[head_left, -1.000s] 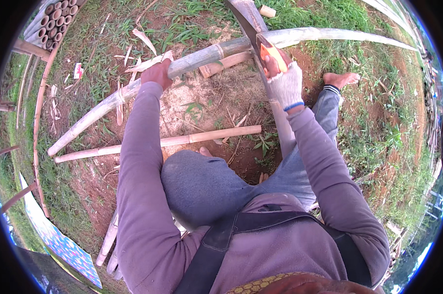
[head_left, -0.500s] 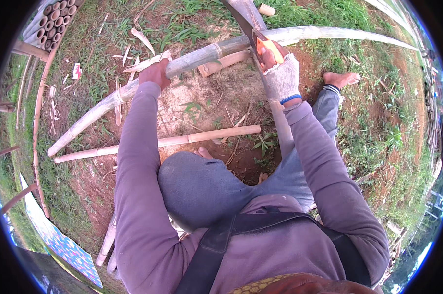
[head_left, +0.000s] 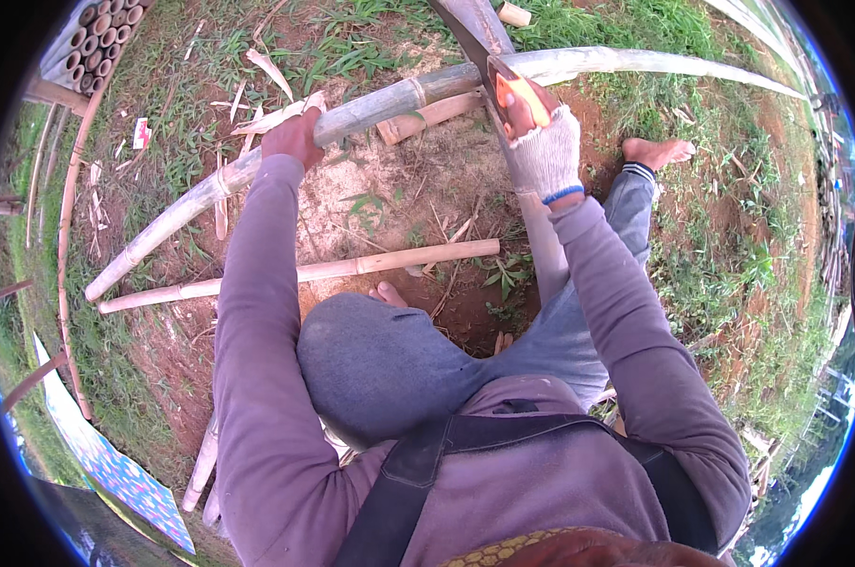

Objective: The person uses a hand saw to cut long bamboo poles into shorter sections. They position each pole on a wooden support, saw through it, and then move the cut pieces aside to continue with the next pole.

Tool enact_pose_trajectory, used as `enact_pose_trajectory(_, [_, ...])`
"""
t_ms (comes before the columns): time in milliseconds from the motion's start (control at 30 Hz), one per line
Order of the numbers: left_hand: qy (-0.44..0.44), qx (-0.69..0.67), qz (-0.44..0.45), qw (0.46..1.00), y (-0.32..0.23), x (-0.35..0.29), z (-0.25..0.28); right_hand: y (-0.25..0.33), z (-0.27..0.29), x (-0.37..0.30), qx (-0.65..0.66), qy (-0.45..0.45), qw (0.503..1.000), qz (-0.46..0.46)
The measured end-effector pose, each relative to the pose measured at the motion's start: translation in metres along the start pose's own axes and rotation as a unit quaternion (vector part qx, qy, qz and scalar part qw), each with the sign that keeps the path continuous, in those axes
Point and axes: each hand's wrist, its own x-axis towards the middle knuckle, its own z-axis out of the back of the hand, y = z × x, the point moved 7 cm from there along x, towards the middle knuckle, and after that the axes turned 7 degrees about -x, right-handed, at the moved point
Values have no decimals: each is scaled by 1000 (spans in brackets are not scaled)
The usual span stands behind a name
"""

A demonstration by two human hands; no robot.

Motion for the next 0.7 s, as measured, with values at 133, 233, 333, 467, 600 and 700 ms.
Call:
enact_pose_trajectory(133, [4, -4, -1, 1000, 9, -7, 0, -18, 2, -58, 182, 15, 973, -140])
enact_pose_trajectory(233, [3, -15, 9, 1000, 15, -15, -5, -11, 73, -160, 217, 84, 948, -215])
enact_pose_trajectory(333, [-13, -11, 6, 1000, 13, -13, -3, -15, 98, -202, 284, 109, 916, -263])
enact_pose_trajectory(467, [6, -13, -5, 1000, 13, -6, -15, -21, 8, -75, 203, 81, 953, -211])
enact_pose_trajectory(600, [45, 10, 27, 999, 5, -4, -13, -21, -27, 2, 131, 60, 979, -141])
enact_pose_trajectory(700, [2, 2, 16, 1000, 22, -10, -8, -7, 16, -71, 201, 64, 961, -178])
